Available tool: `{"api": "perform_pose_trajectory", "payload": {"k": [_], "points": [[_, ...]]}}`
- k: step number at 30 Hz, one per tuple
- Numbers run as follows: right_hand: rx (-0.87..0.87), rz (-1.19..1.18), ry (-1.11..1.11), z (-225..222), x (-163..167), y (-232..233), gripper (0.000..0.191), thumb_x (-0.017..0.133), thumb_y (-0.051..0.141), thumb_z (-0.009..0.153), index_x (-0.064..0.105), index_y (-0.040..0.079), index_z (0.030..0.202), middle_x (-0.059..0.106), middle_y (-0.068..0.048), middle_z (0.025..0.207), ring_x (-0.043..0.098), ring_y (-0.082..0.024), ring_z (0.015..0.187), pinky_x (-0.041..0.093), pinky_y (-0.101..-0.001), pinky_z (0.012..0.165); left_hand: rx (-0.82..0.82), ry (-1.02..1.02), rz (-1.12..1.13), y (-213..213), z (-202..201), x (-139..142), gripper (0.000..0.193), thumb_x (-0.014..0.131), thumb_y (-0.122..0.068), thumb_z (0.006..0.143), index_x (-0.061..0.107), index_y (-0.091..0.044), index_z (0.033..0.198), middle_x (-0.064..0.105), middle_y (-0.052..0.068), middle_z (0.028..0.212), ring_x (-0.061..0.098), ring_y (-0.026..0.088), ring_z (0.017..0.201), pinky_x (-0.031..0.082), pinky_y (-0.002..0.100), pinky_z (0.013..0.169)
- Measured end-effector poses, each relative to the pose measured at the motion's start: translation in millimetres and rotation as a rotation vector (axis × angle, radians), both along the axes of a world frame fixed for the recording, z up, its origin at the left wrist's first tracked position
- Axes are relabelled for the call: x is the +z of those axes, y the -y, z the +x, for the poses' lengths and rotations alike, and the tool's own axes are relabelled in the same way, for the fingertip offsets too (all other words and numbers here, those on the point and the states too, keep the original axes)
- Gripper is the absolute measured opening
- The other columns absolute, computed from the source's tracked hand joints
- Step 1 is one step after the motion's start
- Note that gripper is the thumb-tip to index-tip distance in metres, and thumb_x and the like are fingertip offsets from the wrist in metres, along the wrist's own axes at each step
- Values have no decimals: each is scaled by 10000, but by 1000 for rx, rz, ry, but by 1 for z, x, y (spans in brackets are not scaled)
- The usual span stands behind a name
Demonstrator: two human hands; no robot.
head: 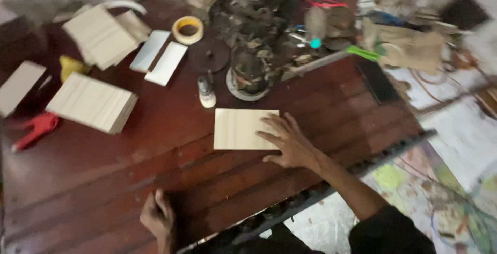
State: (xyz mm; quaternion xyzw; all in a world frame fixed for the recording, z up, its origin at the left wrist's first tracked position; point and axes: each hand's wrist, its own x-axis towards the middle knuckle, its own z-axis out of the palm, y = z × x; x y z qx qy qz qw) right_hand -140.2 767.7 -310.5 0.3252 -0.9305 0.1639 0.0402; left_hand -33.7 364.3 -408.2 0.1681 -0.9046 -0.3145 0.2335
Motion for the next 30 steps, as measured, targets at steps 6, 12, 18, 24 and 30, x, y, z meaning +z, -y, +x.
{"api": "perform_pose_trajectory", "payload": {"k": [6,12,18,24,30], "points": [[-52,-242,-45,-11,-43,-18,832,817,550,776,551,108,1428,351,-193,1565,298,-399,1479,251,-641,1191,-4,-187,-150,-19,-45,26,176,588,-145,1106,620,23,1066,613,202,964,591,354,866,495,443,736],[-74,-298,-76,-16,-46,-20,762,831,493,800,581,77,1387,425,-169,1555,382,-389,1472,364,-573,1192,-85,-448,-277,-31,-165,60,350,545,103,984,599,87,1330,650,197,1180,603,283,1010,531,352,759],[-62,-330,-8,-20,-40,-20,657,807,470,809,648,40,1279,524,-195,1451,437,-404,1392,378,-572,1123,-106,-376,33,-69,-220,38,49,633,-45,1063,667,-9,1062,682,95,850,559,154,609,484,318,511],[-240,-519,-241,-50,-9,-43,261,706,212,944,698,54,1151,661,-137,1271,638,-339,1217,520,-480,1051,-387,-210,40,-129,-140,23,454,494,-367,1040,626,-63,1349,669,165,1274,607,350,1120,453,513,1004],[-155,-474,-412,-267,43,-126,297,522,-45,1046,674,22,1293,676,-178,1325,683,-345,1242,586,-464,1032,-413,527,-332,-191,-109,-2,982,781,-686,572,623,-201,1412,490,185,1524,488,494,1303,265,679,1044]]}}
